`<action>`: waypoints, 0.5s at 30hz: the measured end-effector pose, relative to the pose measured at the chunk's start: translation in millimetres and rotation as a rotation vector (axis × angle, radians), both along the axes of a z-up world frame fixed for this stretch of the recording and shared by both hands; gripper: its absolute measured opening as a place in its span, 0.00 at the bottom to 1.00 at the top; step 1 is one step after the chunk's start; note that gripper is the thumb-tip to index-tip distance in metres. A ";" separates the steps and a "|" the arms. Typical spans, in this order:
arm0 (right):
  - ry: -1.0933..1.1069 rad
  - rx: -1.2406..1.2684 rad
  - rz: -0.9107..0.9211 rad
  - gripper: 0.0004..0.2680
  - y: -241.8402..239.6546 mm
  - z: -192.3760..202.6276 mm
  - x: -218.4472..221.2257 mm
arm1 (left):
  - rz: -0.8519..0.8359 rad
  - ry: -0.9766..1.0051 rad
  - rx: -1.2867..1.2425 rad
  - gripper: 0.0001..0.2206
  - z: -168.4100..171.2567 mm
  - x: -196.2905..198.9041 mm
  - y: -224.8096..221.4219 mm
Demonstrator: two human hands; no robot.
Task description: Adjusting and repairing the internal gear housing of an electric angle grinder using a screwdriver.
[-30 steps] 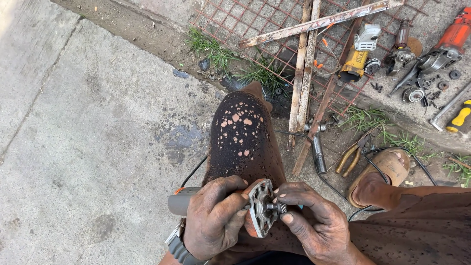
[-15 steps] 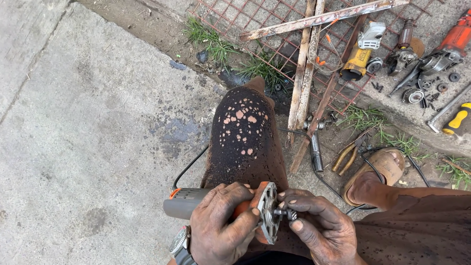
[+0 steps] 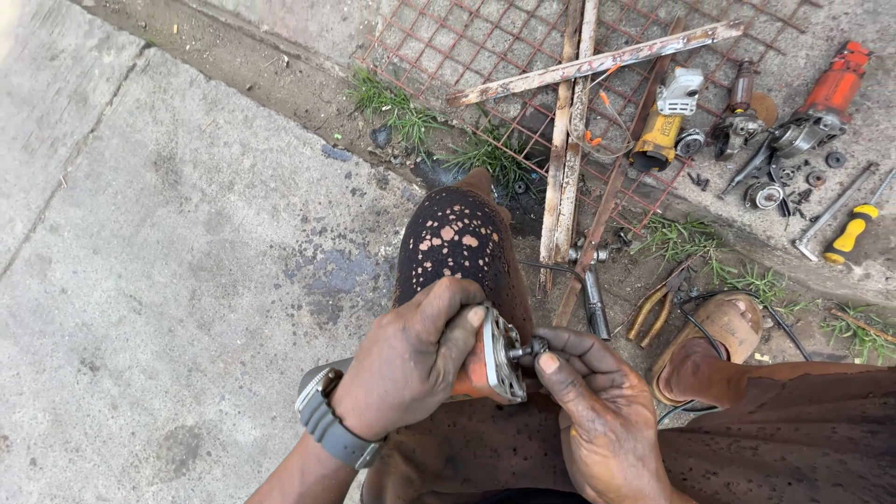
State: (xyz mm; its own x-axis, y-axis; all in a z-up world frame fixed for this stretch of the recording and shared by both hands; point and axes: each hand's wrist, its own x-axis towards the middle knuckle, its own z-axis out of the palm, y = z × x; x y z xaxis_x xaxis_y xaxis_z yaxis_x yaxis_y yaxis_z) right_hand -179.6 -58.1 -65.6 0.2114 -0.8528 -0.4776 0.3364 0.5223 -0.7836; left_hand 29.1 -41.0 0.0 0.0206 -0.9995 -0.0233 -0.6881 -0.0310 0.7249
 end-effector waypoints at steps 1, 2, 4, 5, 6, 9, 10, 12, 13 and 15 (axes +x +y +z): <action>-0.008 0.022 -0.013 0.12 -2.7 1.4 1.7 | 0.029 0.015 0.056 0.08 0.6 0.2 -3.4; -0.016 0.044 -0.026 0.12 -5.3 2.7 3.4 | 0.058 0.029 0.113 0.09 1.2 0.5 -6.7; 0.013 0.068 -0.015 0.13 -7.5 2.8 3.4 | 0.036 -0.050 -0.011 0.08 -1.1 0.3 -8.8; 0.041 0.095 0.000 0.13 -8.7 2.7 3.7 | 0.018 -0.129 -0.131 0.08 -2.2 0.5 -9.8; 0.040 0.093 -0.003 0.13 -8.6 4.4 5.3 | 0.015 -0.130 -0.133 0.08 -4.4 1.1 -11.1; 0.041 0.093 -0.001 0.13 -7.1 7.1 9.3 | 0.098 -0.219 -0.255 0.07 -9.5 -0.5 -10.1; 0.040 0.095 -0.013 0.13 -7.5 6.4 10.8 | 0.145 -0.279 -0.269 0.06 -10.2 -2.3 -9.0; 0.038 0.099 -0.026 0.13 -7.6 7.2 12.2 | 0.190 -0.340 -0.283 0.05 -9.1 -10.6 -5.3; 0.062 0.111 -0.015 0.13 -7.8 8.6 12.7 | 0.252 -0.340 -0.331 0.06 -7.2 -16.5 -2.8; 0.085 0.124 -0.005 0.13 -5.6 8.5 13.3 | 0.313 -0.340 -0.378 0.06 -6.1 -32.2 6.0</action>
